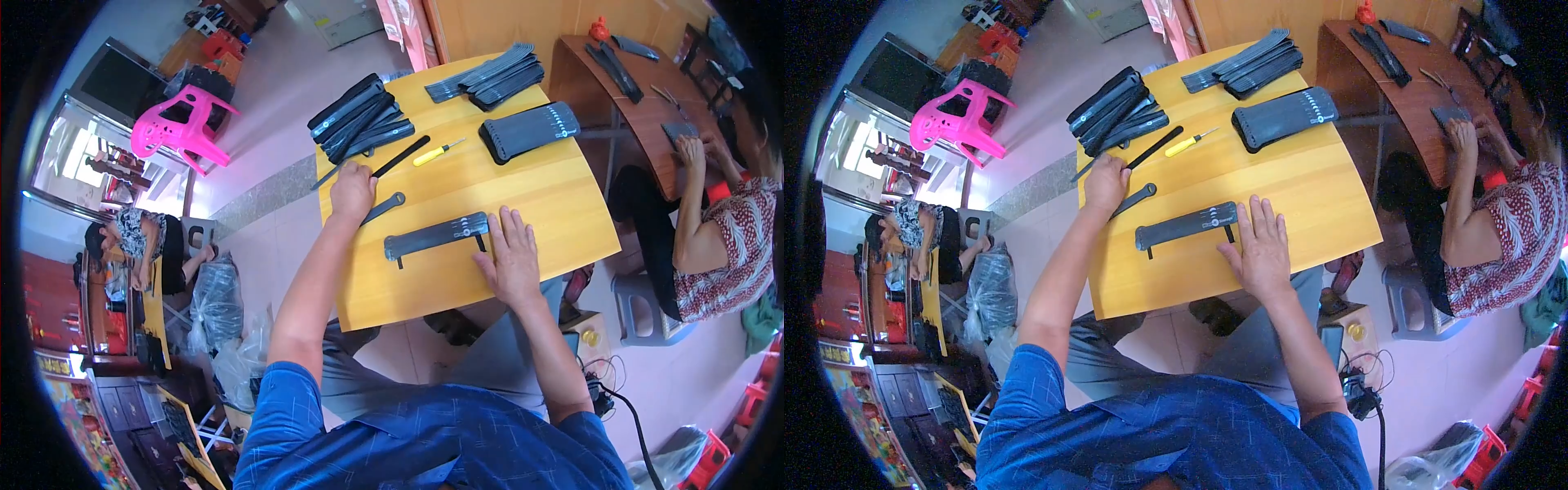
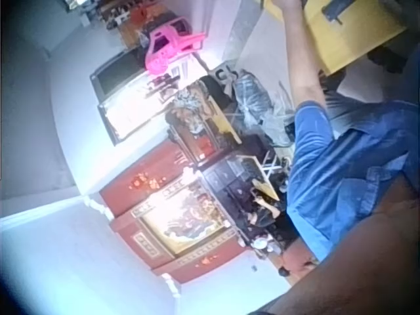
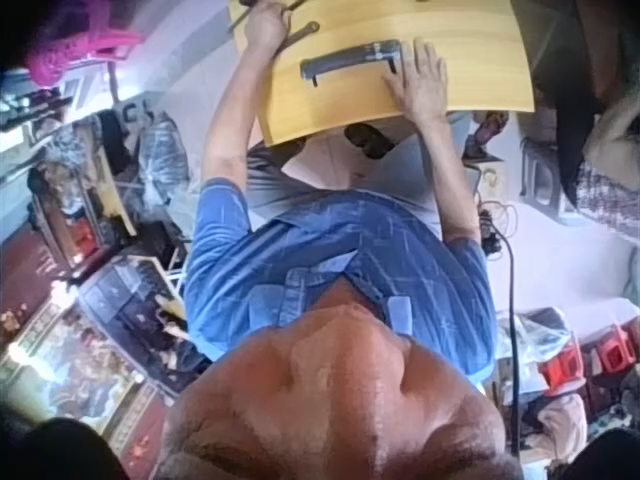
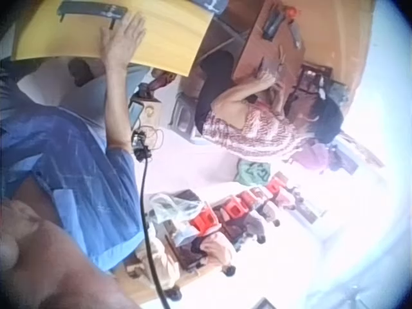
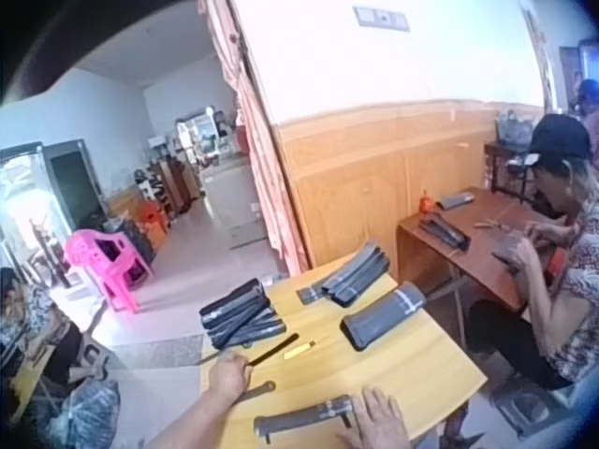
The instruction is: Assembling black plastic handles by inserting metal pins and using a screwdriver.
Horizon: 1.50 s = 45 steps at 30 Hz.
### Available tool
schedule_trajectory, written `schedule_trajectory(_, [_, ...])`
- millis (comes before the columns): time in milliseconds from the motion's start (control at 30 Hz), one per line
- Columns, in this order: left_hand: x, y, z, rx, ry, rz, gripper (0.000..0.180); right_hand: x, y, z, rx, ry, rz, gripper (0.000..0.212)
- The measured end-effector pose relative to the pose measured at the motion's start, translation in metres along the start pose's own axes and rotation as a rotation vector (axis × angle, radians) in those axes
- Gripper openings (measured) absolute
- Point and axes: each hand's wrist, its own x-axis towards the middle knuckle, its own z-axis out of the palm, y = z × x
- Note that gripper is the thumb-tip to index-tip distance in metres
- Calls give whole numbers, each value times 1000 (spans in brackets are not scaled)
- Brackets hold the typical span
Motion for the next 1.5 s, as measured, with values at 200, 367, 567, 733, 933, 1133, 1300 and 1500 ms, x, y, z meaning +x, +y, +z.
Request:
schedule_trajectory(200, [-12,-23,-17,104,65,65,12,0,-2,0,-4,10,-5,79])
schedule_trajectory(367, [-50,-4,-84,-98,184,31,10,-4,6,-1,171,99,-4,66])
schedule_trajectory(567, [-145,39,-133,-291,11,127,9,-15,-51,-44,257,325,-338,56])
schedule_trajectory(733, [-198,82,-139,-513,-115,119,9,-34,-112,-51,262,79,-437,34])
schedule_trajectory(933, [-234,86,-126,-819,-16,16,11,-46,-111,-46,303,-85,-373,13])
schedule_trajectory(1133, [-254,81,-108,-1292,-179,-383,13,-42,-100,-45,279,-200,-369,16])
schedule_trajectory(1300, [-245,73,-99,-1406,-268,-672,14,-30,-85,-59,252,-251,-258,16])
schedule_trajectory(1500, [-222,60,-78,-1406,-260,-717,16,-11,-48,-59,330,-263,-95,16])
